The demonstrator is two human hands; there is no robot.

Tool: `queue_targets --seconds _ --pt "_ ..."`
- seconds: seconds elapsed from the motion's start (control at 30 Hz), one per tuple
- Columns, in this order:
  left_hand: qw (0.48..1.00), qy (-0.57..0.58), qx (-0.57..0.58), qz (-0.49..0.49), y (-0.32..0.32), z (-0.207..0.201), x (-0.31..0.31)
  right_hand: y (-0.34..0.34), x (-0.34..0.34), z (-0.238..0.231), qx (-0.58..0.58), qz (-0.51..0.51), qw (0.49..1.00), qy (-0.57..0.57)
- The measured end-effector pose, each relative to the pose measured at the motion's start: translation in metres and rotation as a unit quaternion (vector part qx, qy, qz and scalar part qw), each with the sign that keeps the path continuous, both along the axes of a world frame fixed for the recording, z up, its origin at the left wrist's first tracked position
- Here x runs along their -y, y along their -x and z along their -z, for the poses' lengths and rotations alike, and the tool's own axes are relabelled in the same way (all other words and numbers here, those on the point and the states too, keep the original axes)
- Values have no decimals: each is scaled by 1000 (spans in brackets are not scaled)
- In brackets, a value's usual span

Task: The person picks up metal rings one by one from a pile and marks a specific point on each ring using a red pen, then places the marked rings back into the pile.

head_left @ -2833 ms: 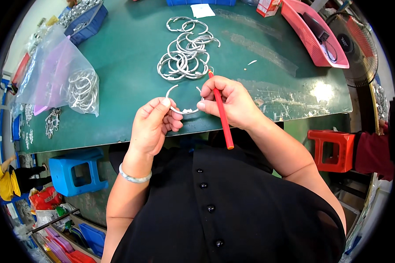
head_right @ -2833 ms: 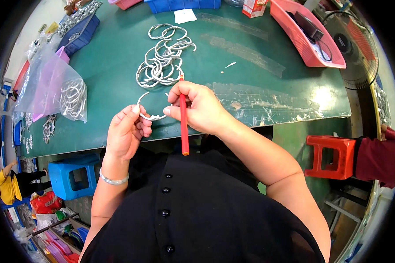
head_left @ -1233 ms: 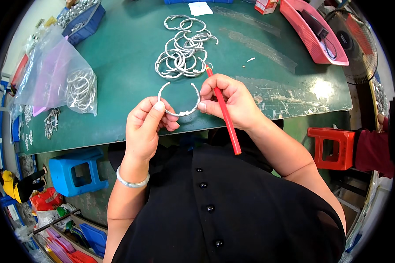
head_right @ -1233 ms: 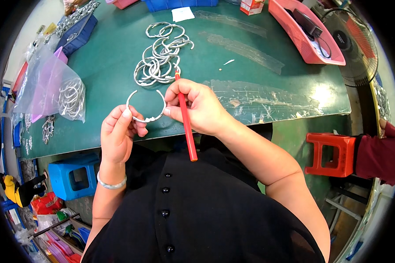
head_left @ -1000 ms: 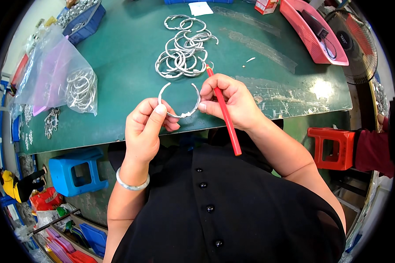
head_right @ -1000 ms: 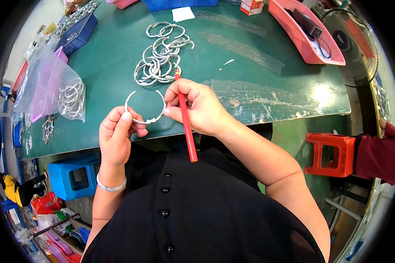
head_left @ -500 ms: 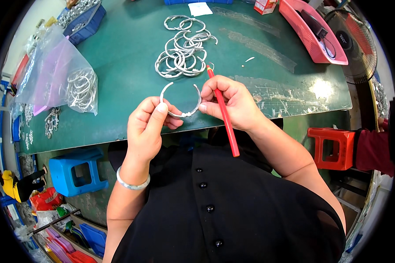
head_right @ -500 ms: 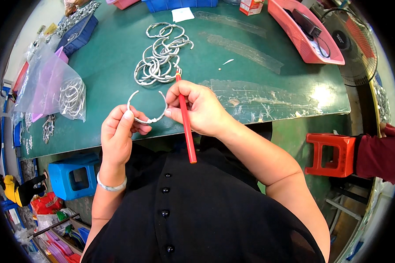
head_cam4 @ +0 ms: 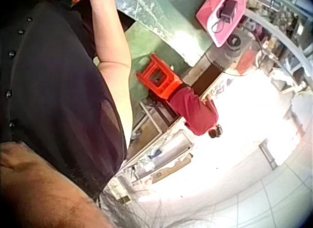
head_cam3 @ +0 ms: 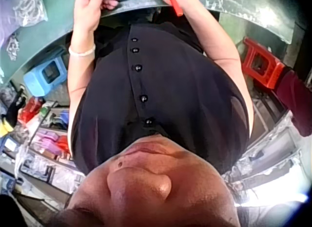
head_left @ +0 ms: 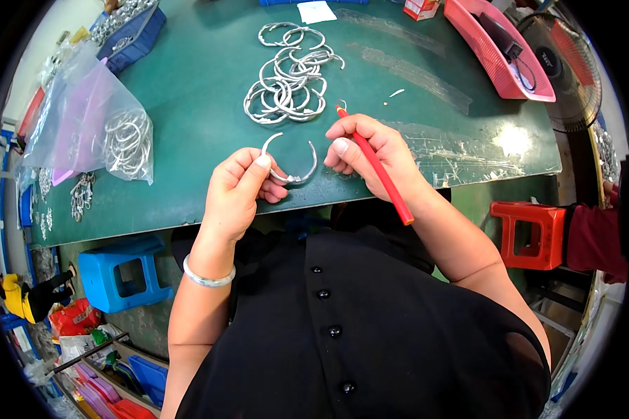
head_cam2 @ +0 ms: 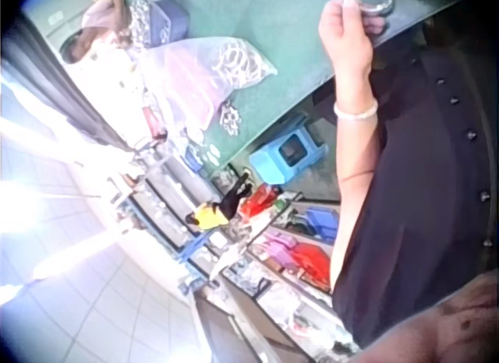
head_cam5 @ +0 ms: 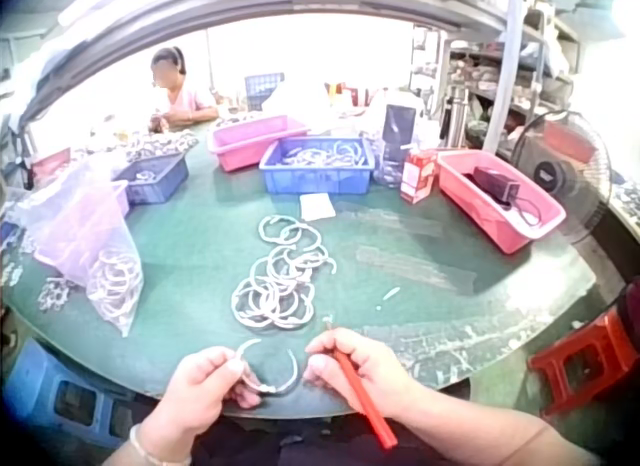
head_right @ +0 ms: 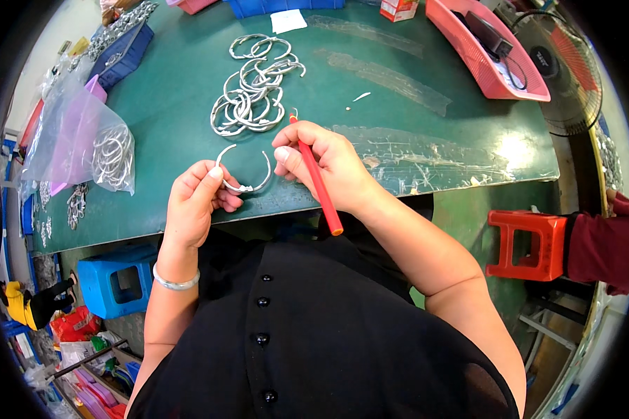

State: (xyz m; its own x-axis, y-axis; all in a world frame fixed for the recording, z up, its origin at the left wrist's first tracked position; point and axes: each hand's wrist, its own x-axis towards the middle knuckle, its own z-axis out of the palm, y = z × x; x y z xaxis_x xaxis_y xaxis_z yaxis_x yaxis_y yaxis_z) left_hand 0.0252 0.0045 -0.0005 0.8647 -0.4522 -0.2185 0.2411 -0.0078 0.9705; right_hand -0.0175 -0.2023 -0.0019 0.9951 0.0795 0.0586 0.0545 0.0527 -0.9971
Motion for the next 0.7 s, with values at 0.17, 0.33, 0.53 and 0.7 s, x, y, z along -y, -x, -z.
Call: queue_targets --seconds 0.17,0.33,0.53,0.7 --pt "1000 -16 -22 -2 -3 -2 1 1 0 0 -3 2 1000 -14" --pt "998 -43 -47 -9 -6 -5 3 1 3 5 1 5 999 -54" --pt "995 -81 -61 -15 -10 -7 5 0 5 6 10 -1 998 -61" --pt "994 -93 -64 -3 -12 -9 7 1 6 7 17 -2 997 -75"
